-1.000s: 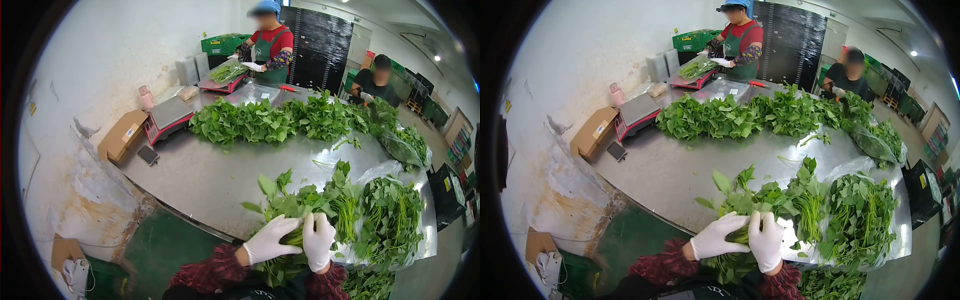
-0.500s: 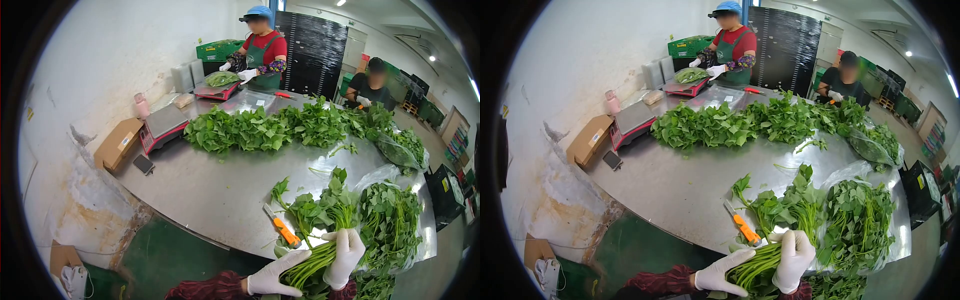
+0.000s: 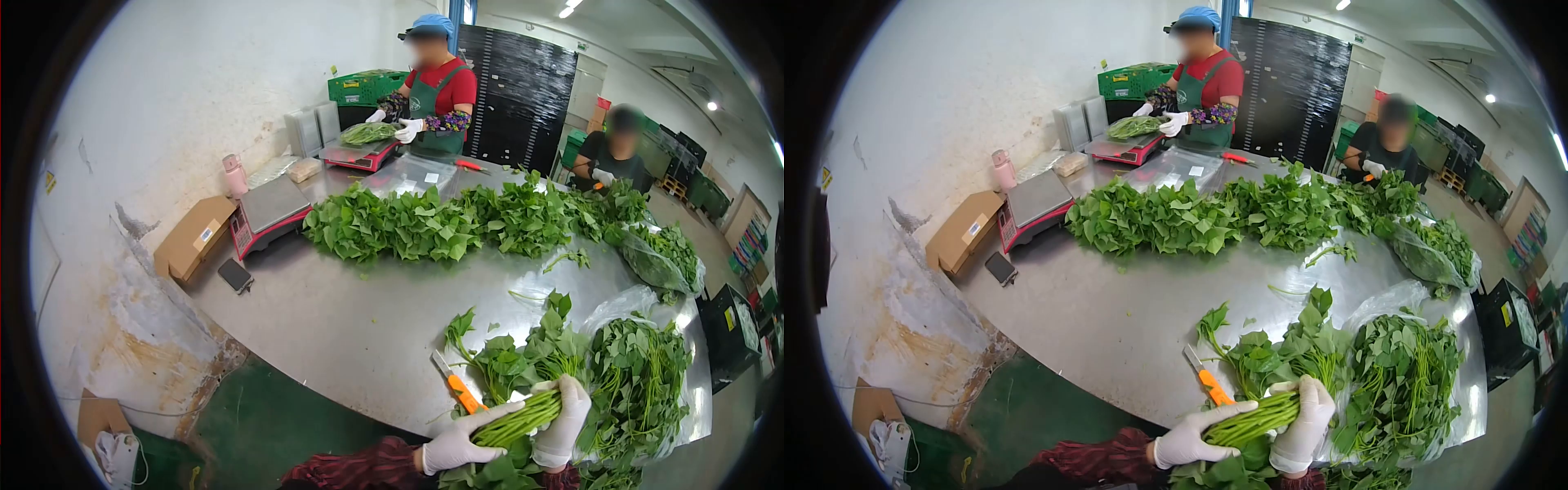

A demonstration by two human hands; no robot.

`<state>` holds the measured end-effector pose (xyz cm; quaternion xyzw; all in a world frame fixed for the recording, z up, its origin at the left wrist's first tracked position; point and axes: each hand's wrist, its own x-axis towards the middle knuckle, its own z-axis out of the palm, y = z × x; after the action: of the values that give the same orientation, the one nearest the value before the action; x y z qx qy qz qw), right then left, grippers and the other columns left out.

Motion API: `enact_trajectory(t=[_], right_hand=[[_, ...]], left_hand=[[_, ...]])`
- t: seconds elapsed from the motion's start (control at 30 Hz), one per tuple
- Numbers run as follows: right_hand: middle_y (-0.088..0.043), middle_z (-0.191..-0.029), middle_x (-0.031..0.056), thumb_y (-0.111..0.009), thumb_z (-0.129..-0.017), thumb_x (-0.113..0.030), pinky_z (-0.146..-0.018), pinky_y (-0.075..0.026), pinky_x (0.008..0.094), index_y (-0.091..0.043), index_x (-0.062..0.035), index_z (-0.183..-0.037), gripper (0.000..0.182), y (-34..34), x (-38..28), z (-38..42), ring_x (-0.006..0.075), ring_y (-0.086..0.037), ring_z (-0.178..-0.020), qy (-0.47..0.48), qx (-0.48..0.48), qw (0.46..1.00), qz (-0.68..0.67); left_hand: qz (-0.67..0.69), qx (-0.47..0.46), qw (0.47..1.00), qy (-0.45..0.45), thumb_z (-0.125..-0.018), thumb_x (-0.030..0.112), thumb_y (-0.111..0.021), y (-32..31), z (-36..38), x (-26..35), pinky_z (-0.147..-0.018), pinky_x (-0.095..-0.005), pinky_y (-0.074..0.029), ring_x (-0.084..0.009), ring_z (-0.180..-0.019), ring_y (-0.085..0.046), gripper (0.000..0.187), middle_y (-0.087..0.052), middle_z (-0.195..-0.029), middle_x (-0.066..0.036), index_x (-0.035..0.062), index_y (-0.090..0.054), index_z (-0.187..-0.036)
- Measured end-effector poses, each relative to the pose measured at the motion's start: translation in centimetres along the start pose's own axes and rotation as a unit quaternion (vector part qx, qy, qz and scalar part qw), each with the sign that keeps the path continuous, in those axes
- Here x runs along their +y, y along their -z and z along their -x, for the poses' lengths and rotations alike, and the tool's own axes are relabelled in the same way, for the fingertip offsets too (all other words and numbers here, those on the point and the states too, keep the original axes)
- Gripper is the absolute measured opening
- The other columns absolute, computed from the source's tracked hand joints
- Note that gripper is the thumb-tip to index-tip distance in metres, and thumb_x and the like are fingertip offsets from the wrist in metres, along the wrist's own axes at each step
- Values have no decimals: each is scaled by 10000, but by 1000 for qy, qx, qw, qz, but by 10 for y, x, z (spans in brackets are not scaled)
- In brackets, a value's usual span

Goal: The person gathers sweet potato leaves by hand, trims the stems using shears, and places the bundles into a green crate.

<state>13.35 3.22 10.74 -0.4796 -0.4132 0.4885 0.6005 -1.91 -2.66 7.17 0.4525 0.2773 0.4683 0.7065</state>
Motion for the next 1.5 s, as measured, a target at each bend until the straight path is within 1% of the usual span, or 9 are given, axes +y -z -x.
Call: enact_trajectory(t=[0.3, 0.37, 0.5, 0.7, 0.87, 0.9, 0.97, 1.1, 1.5], right_hand=[[-550, -529, 73, -462, -931, -335, -413, -370, 265, -615, 45, -919, 410, 14, 16, -34, 153, -492, -423, -29, -42, 994, 102], [-588, -868, 133, -554, -808, -76, -719, -420, 319, -605, -16, -1042, 246, 34, 13, -33, 208, -547, -788, 14, -86, 950, 301], [-558, -719, 70, -423, -916, -94, -571, -379, 277, -617, 23, -920, 227, 43, 14, -36, 146, -478, -604, -85, 10, 968, 236], [-529, -644, 12, -447, -934, -150, -492, -317, 235, -655, -1, -918, 257, 59, 26, -49, 79, -410, -527, -172, 69, 957, 222], [-550, -649, 8, -451, -930, -149, -475, -326, 226, -672, -13, -943, 260, 60, 43, -62, 69, -431, -507, -241, 91, 937, 235], [-561, -656, 13, -448, -929, -144, -474, -329, 230, -671, -11, -943, 259, 60, 48, -65, 70, -431, -504, -235, 84, 935, 252], [-583, -676, 24, -441, -928, -136, -482, -339, 233, -669, -10, -946, 261, 66, 59, -67, 73, -445, -512, -241, 79, 936, 243], [-589, -679, 25, -444, -931, -138, -475, -343, 221, -666, -17, -953, 254, 66, 64, -63, 73, -469, -512, -247, 51, 939, 235], [-542, -588, -3, -492, -924, -148, -458, -340, 214, -642, -27, -848, 207, 83, 78, -12, 48, -470, -500, -192, 17, 948, 252]], left_hand=[[-321, 212, 914, -132, -653, -43, -565, 135, -20, 120, -1008, -282, -339, -152, -1182, -458, 654, -497, -1304, -95, 18, -468, -1297], [-488, 291, 791, -226, -642, -37, -554, 185, -41, 154, -1024, -284, -317, -181, -1223, -443, 638, -505, -1304, -109, 15, -491, -1275], [-721, 421, 494, -245, -653, 38, -569, 277, -111, 220, -757, -401, -471, -357, -845, -560, 665, -522, -982, -165, 235, -492, -1284], [-867, 420, 257, -77, -723, 85, -608, 371, -234, 253, -639, -394, -490, -292, -758, -602, 558, -536, -911, -135, 213, -486, -1252], [-829, 343, 407, 172, -808, 355, -601, 460, -289, 154, -853, -415, -458, -319, -1064, -541, 588, -532, -1158, -178, 265, -386, -1348], [-842, 347, 391, 132, -879, 200, -478, 518, -292, 102, -948, -421, -395, -339, -1126, -508, 469, -565, -1146, -161, 405, -433, -1298], [-724, 364, 586, 23, -845, 141, -499, 552, -291, 84, -874, -395, -435, -347, -1013, -560, 390, -603, -1090, -177, 252, -556, -1214], [-655, 361, 645, -156, -731, 141, -647, 505, -281, 117, -843, -376, -447, -340, -993, -569, 375, -613, -1015, -191, 90, -616, -1101], [-794, 280, 493, -219, -795, 157, -581, 405, -256, 165, -803, -395, -455, -319, -898, -565, 158, -611, -943, -118, 62, -655, -898]])
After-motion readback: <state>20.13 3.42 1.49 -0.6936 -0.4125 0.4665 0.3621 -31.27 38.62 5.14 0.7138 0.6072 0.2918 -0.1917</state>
